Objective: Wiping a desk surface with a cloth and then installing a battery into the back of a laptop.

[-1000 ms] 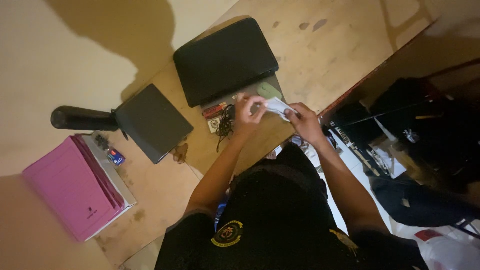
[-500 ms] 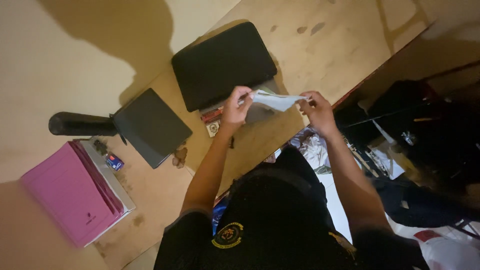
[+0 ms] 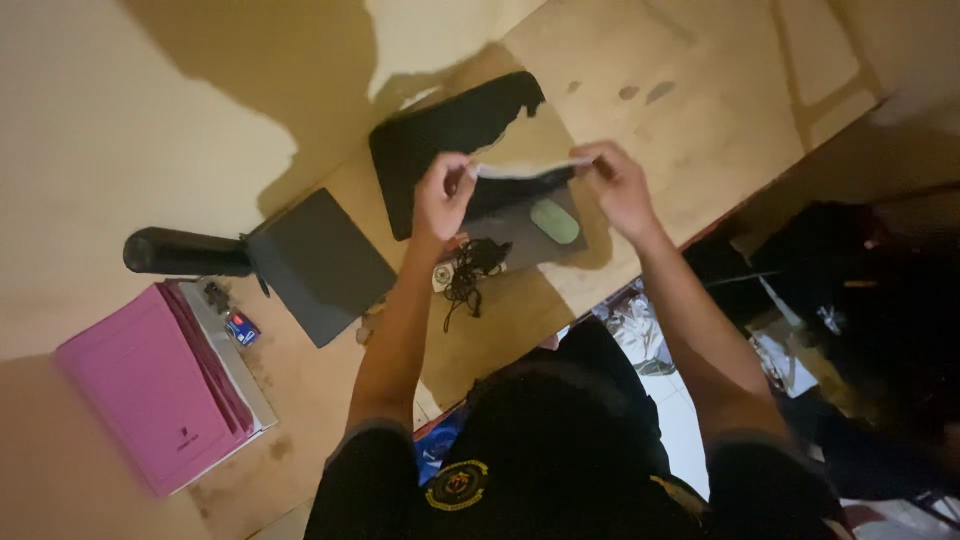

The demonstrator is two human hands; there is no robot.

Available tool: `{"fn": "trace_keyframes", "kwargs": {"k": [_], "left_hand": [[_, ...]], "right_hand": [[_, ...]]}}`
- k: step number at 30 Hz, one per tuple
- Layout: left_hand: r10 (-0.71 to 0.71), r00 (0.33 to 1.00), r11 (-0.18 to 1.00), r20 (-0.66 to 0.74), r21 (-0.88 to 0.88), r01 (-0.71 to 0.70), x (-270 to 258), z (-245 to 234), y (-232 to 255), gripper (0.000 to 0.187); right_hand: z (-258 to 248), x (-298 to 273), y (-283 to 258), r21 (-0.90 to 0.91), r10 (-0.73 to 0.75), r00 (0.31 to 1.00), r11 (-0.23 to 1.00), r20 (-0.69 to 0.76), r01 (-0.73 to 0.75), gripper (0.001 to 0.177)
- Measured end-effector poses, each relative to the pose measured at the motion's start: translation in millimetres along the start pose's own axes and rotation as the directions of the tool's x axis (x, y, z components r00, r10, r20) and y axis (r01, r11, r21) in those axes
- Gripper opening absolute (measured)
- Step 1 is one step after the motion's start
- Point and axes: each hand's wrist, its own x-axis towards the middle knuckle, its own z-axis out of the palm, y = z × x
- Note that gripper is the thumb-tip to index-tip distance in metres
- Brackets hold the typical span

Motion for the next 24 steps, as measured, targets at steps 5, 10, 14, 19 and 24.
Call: {"fn": "trace_keyframes", "kwargs": {"k": [5, 10, 14, 19, 24], "left_hand": [[-0.157, 0.975, 0.987, 0.155, 0.049, 0.151, -30, 1, -41, 0.022], [-0.439, 0.868, 0.898, 0.230, 0.145, 0.416, -26, -10, -16, 0.026], [-0.447, 0.888, 0.894, 0.107, 0.084, 0.440, 2, 5, -68, 0.022], [-0.370, 0.928, 0.929, -0.031, -0.012, 0.370, 7, 13, -46, 0.052], [0.037, 0.999, 0.850, -0.007, 0.526, -0.028, -23, 59, -91, 0.053]], "right_hand": [[23, -27, 102, -0.198, 0.289, 0.942, 0.947, 0.172, -0.255, 0.025], [47, -17, 132, -0.350, 0.472, 0.866, 0.849, 0.164, -0.396, 0.028], [58, 31, 120, -0.359, 0.467, 0.872, 0.847, 0.149, -0.392, 0.029], [69, 49, 156, -0.373, 0.139, 0.988, 0.922, 0.061, -0.107, 0.044], [83, 6, 130, -0.683, 0.009, 0.942, 0.691, 0.335, 0.237, 0.053]]}}
